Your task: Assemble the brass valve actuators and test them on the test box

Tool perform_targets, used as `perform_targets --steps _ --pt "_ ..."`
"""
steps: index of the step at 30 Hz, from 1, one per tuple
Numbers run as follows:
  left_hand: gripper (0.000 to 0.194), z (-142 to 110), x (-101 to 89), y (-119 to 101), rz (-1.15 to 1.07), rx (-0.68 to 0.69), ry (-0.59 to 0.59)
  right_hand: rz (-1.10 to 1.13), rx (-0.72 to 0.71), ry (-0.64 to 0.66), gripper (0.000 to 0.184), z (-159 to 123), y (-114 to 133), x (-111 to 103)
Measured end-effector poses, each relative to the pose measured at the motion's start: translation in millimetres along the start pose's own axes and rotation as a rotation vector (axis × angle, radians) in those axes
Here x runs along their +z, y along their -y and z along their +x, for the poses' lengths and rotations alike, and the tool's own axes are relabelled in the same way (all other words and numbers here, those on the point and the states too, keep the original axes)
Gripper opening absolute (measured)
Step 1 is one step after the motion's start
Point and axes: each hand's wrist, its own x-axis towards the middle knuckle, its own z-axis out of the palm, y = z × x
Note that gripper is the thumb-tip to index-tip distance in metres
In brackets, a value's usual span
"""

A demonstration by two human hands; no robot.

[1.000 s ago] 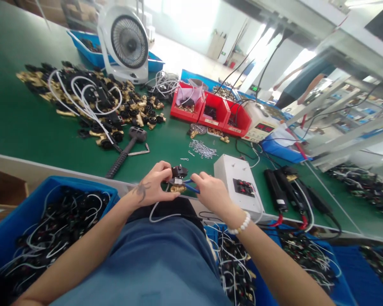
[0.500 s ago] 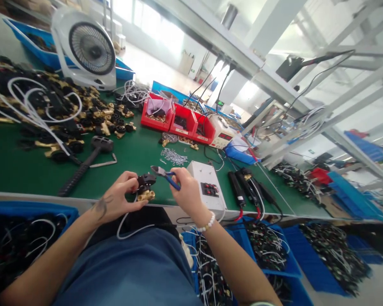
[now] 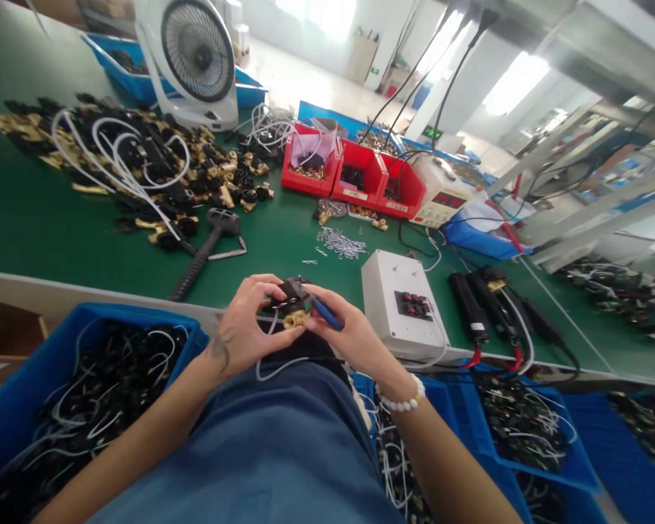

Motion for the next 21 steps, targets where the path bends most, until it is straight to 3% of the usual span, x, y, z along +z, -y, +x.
perform_targets --steps 5,9,17,21 --pt "0.042 -7.5 -24.3 -38.0 0.058 0.097 -0.056 0.069 -0.067 -0.017 0.056 -15.3 19.8 2.5" --pt "0.045 -10.9 -33.6 -53.9 0.067 0.127 -0.07 0.03 -0.151 0.012 0.058 -19.1 30.2 -0.9" --pt "0.048 -14.8 -36.9 -56.8 0.046 0.097 -0.065 0.007 -0.159 0.014 0.046 -18.1 31.3 6.1" --pt "0.045 -12.8 -30.8 -46.9 -0.015 0.049 -0.073 -0.039 -0.187 -0.02 0.041 -14.2 33.0 7.7"
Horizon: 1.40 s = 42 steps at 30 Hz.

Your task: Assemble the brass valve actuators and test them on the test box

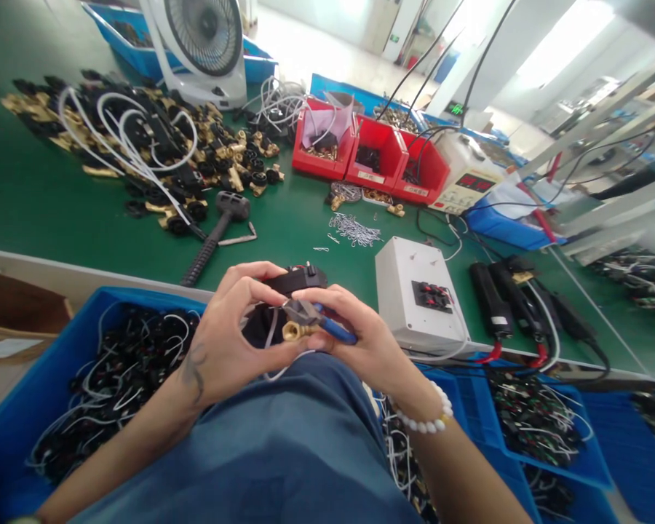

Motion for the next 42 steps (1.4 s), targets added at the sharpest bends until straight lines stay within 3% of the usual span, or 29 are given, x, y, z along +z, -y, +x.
perform_targets --steps 2,5,7,9,12,13,15,18,19,20,23,24,25,28,29,30,33,34,35,39,40,42 --pt "0.042 0.4 9.1 13.2 -0.057 -0.035 -0.007 -0.094 0.03 -0.12 0.033 2.7 0.5 -2.4" --pt "0.041 -0.7 29.1 41.4 -0.128 -0.078 -0.034 -0.312 0.086 -0.453 0.017 5.8 -6.9 -8.2" --pt "0.04 -2.6 42.2 59.8 -0.169 -0.117 -0.052 -0.453 0.073 -0.595 0.013 7.0 -19.2 -11.4" --pt "0.04 -4.8 51.4 72.9 -0.193 -0.139 -0.058 -0.578 0.047 -0.483 0.013 7.9 -33.7 -13.6" --pt "0.041 -6.9 55.5 80.4 -0.201 -0.14 -0.054 -0.707 0.065 -0.088 0.018 9.2 -46.7 -16.6" --pt "0.041 -7.2 54.9 80.6 -0.204 -0.141 -0.052 -0.717 0.069 -0.034 0.019 9.5 -47.3 -17.7" --pt "0.04 -7.1 52.9 79.7 -0.208 -0.146 -0.051 -0.692 0.049 -0.141 0.018 9.6 -44.4 -19.6" --pt "0.04 -6.5 51.2 78.8 -0.215 -0.15 -0.052 -0.656 -0.001 -0.479 0.015 9.4 -40.7 -19.8" --pt "0.04 -6.4 51.3 79.1 -0.217 -0.15 -0.052 -0.674 -0.007 -0.493 0.015 9.7 -41.4 -19.3" --pt "0.04 -6.3 51.6 79.4 -0.22 -0.15 -0.054 -0.708 -0.001 -0.425 0.015 10.3 -42.7 -19.0" --pt "0.04 -6.5 52.7 80.9 -0.227 -0.154 -0.061 -0.821 0.06 -0.024 0.018 13.8 -46.7 -20.2" --pt "0.04 -6.7 52.8 81.3 -0.228 -0.156 -0.062 -0.827 0.071 0.022 0.019 15.2 -46.6 -21.1" --pt "0.039 -6.8 52.7 81.6 -0.228 -0.157 -0.062 -0.814 0.071 -0.018 0.019 16.3 -45.8 -22.0" --pt "0.04 -6.9 51.9 82.1 -0.227 -0.154 -0.055 -0.749 0.038 -0.313 0.019 17.6 -42.1 -21.3" --pt "0.04 -6.8 51.6 82.3 -0.228 -0.153 -0.053 -0.76 0.037 -0.333 0.018 17.4 -41.8 -19.8" --pt "0.04 -6.7 51.4 82.5 -0.228 -0.152 -0.052 -0.792 0.046 -0.288 0.018 17.1 -42.2 -18.0" --pt "0.041 -6.4 51.6 83.2 -0.23 -0.15 -0.053 -0.905 0.085 0.013 0.019 16.7 -45.6 -14.9" --pt "0.041 -6.4 51.8 83.3 -0.231 -0.149 -0.053 -0.915 0.083 0.043 0.02 16.8 -46.5 -15.4" --pt "0.041 -6.4 51.9 83.4 -0.231 -0.149 -0.053 -0.903 0.068 0.004 0.021 16.9 -46.9 -16.6" --pt "0.041 -5.9 52.0 83.6 -0.229 -0.149 -0.05 -0.807 -0.018 -0.357 0.019 16.0 -46.4 -20.0" --pt "0.041 -5.6 51.9 83.6 -0.228 -0.15 -0.047 -0.822 -0.004 -0.34 0.018 15.6 -46.7 -19.2" --pt "0.041 -5.0 51.7 83.8 -0.229 -0.151 -0.041 -0.884 0.077 -0.132 0.018 15.4 -47.7 -16.7"
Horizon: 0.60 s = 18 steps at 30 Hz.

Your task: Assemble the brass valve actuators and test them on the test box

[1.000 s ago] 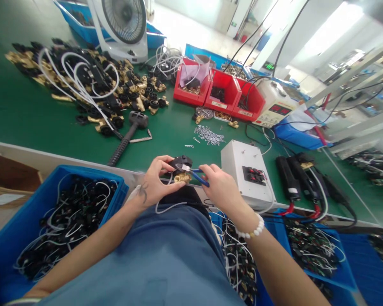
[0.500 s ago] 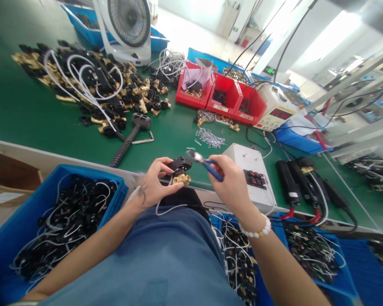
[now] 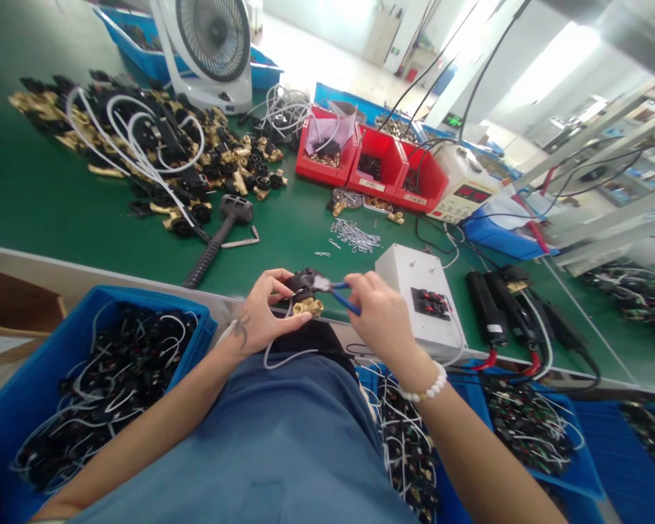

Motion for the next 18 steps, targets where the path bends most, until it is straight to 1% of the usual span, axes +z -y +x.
perform_targets --steps 1,2,3,4,6,7,8,9,11,12,13,14,17,18 --pt "0.041 0.3 -0.1 0.0 0.0 -0.001 0.002 -0.034 -0.017 0.125 0.018 0.1 0.5 1.0" --pt "0.04 0.5 -0.2 0.1 0.0 -0.003 0.003 -0.056 -0.033 0.204 0.019 0.5 0.7 1.4" --pt "0.04 0.6 -0.4 0.1 0.001 -0.005 0.003 -0.055 -0.043 0.212 0.02 1.1 0.7 1.1" --pt "0.04 0.7 -0.5 0.1 0.002 -0.007 0.003 -0.035 -0.044 0.15 0.021 1.7 0.5 0.2" --pt "0.04 0.8 -0.9 -0.1 0.005 -0.01 0.005 0.026 -0.025 -0.07 0.022 2.8 0.6 -2.0" --pt "0.04 0.9 -1.1 -0.4 0.006 -0.011 0.009 0.045 -0.012 -0.142 0.023 3.0 1.2 -2.9" --pt "0.04 1.1 -1.4 -0.9 0.007 -0.012 0.013 0.04 -0.003 -0.145 0.023 3.1 2.1 -3.4" --pt "0.04 1.3 -1.8 -1.5 0.009 -0.013 0.018 0.012 -0.001 -0.079 0.022 3.1 3.3 -3.7" --pt "0.04 1.7 -2.6 -3.0 0.013 -0.014 0.026 -0.082 -0.014 0.15 0.022 3.4 5.8 -4.8" --pt "0.04 1.9 -2.9 -3.7 0.015 -0.014 0.028 -0.121 -0.025 0.235 0.022 3.9 6.7 -6.1" --pt "0.04 2.1 -3.2 -4.2 0.018 -0.014 0.029 -0.136 -0.034 0.259 0.023 4.6 7.4 -7.9" --pt "0.04 2.3 -3.3 -4.5 0.02 -0.015 0.029 -0.125 -0.035 0.212 0.024 5.3 7.7 -10.0" --pt "0.041 2.8 -3.1 -4.2 0.024 -0.014 0.027 -0.023 0.011 -0.084 0.026 6.7 8.3 -14.2" --pt "0.041 2.9 -3.0 -3.8 0.024 -0.014 0.027 -0.011 0.028 -0.119 0.025 6.7 8.8 -13.9"
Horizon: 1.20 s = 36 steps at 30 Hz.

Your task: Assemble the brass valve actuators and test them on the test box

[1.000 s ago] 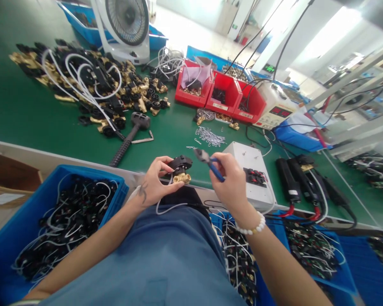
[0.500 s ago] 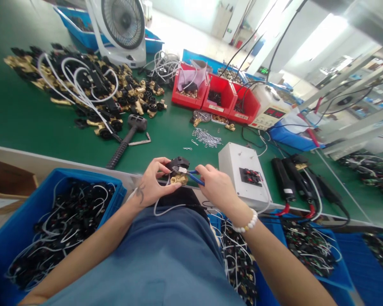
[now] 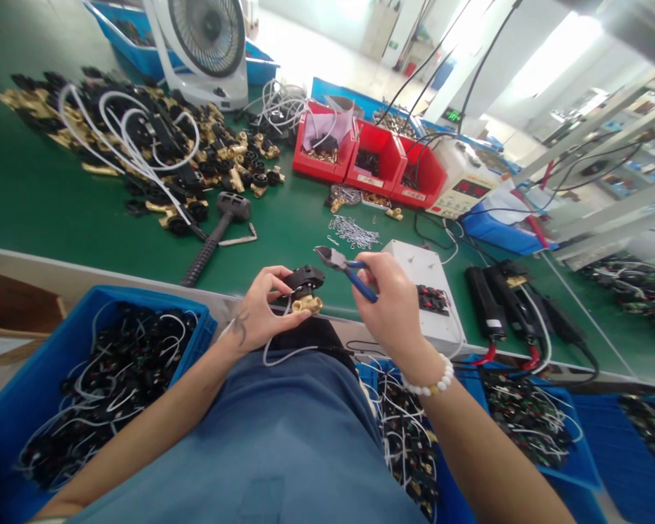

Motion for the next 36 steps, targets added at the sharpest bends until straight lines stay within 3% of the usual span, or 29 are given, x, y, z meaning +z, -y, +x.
perform_targets --steps 1,5,6,10,11,15,17,20,23,26,29,31,36 --pt "0.041 0.1 0.0 0.3 0.0 0.001 0.001 -0.012 0.007 0.033 0.023 -0.3 0.6 1.2" --pt "0.04 -0.3 -0.2 0.8 -0.003 0.004 0.005 -0.136 -0.05 0.389 0.022 -0.7 1.4 6.5" --pt "0.04 -0.5 -0.3 0.7 -0.002 0.005 0.006 -0.132 -0.055 0.373 0.024 -0.2 0.7 6.2" --pt "0.039 -1.2 0.2 0.9 0.009 0.011 0.012 -0.005 -0.011 0.082 0.028 -0.4 -2.4 3.5" --pt "0.039 -1.4 0.4 1.0 0.013 0.012 0.011 0.004 -0.002 0.099 0.026 -1.7 -2.8 4.6" --pt "0.039 -2.5 -0.3 -0.6 0.04 0.023 -0.003 0.141 0.028 0.401 0.017 -8.8 -6.6 20.0" --pt "0.04 -3.3 -2.7 -4.4 0.072 0.036 -0.016 0.265 0.127 0.371 0.016 -10.8 -12.0 32.8" --pt "0.046 -3.2 -9.5 -16.2 0.125 0.081 -0.033 0.235 0.278 0.266 0.035 -10.7 -21.1 54.5" --pt "0.05 -1.1 -17.2 -33.8 0.219 0.216 -0.012 0.142 0.249 0.169 0.047 -9.5 -21.9 68.8" --pt "0.051 0.6 -22.2 -52.0 0.301 0.346 0.02 0.469 0.259 0.113 0.058 -10.6 -8.1 61.5" --pt "0.05 0.5 -24.9 -66.5 0.371 0.411 0.035 1.116 0.329 0.265 0.068 -15.7 16.1 37.2" --pt "0.047 0.1 -27.3 -73.9 0.411 0.444 0.059 1.386 0.364 0.304 0.071 -20.0 31.4 21.2" --pt "0.031 0.9 -35.0 -89.4 0.395 0.501 0.138 1.538 0.417 0.193 0.067 -28.0 49.6 3.0"
